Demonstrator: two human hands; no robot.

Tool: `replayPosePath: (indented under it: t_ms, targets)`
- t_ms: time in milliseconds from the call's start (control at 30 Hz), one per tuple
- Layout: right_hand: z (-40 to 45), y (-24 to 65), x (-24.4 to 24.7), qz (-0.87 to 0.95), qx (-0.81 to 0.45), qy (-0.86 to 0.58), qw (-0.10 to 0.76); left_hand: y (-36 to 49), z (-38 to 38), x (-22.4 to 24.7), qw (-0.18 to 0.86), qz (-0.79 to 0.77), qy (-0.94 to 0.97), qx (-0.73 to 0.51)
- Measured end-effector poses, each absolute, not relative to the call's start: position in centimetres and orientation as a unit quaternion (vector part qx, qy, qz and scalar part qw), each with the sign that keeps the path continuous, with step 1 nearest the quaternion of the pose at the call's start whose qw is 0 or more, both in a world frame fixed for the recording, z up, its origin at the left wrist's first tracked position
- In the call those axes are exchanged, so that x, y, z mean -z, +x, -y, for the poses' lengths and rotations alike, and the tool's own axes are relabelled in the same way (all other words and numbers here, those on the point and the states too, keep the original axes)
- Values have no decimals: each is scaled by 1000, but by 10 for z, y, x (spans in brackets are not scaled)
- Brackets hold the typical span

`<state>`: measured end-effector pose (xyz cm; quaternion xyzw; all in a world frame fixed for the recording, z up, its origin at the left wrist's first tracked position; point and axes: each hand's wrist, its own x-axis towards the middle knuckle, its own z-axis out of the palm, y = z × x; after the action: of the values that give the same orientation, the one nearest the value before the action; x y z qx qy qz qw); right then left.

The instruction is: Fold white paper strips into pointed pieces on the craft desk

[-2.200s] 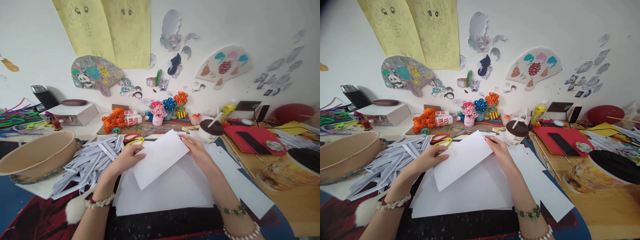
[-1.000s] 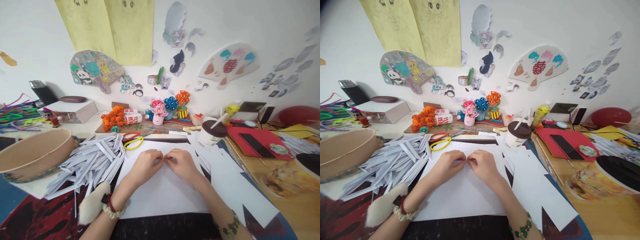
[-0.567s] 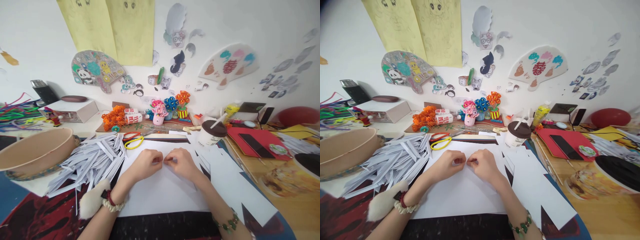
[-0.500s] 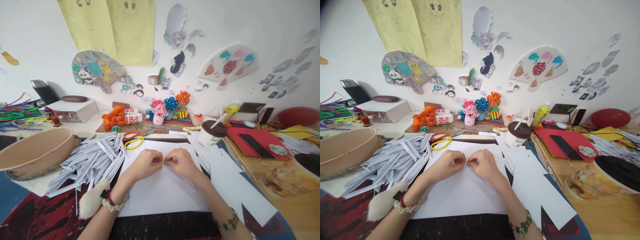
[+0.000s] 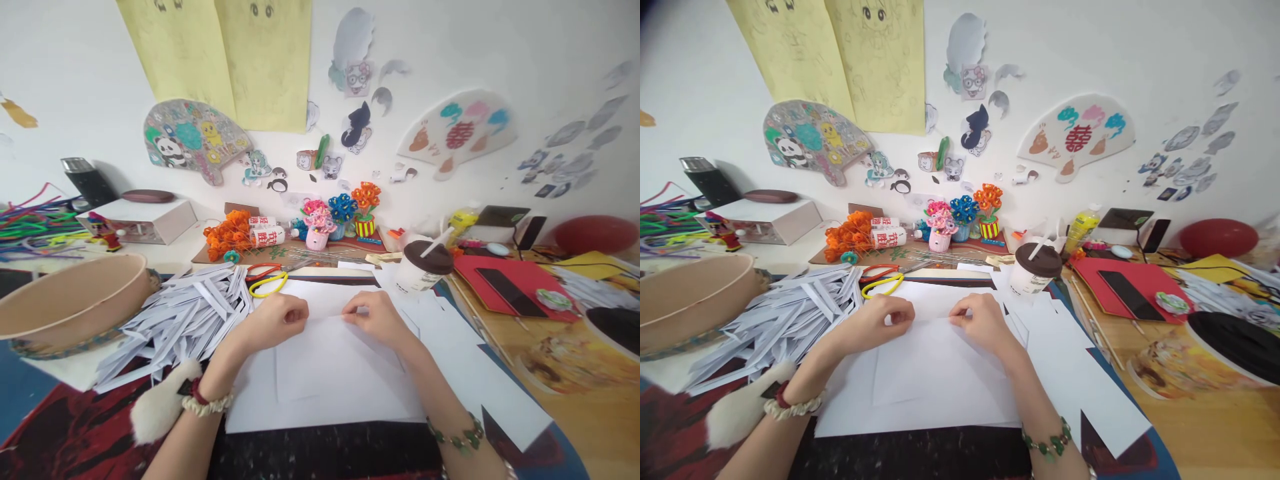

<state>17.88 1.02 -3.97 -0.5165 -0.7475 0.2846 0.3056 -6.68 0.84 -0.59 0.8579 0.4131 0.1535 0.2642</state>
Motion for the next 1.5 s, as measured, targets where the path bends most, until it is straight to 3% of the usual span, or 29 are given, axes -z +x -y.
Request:
replayPosePath:
  t_ms: [300, 633, 900, 1500]
  targets:
    - [-16, 192, 41, 732, -282, -531, 320, -94, -11, -5, 280, -431, 839, -177]
    - [-20, 197, 41, 738, -281, -519, 327, -92, -12, -5, 174, -492, 800, -296]
    - [-11, 183, 35, 742, -316, -489, 332, -42, 3, 10, 53, -486, 862, -135]
    - [1, 151, 31, 756, -324, -415, 389, -35, 6, 17, 56, -438, 881, -168]
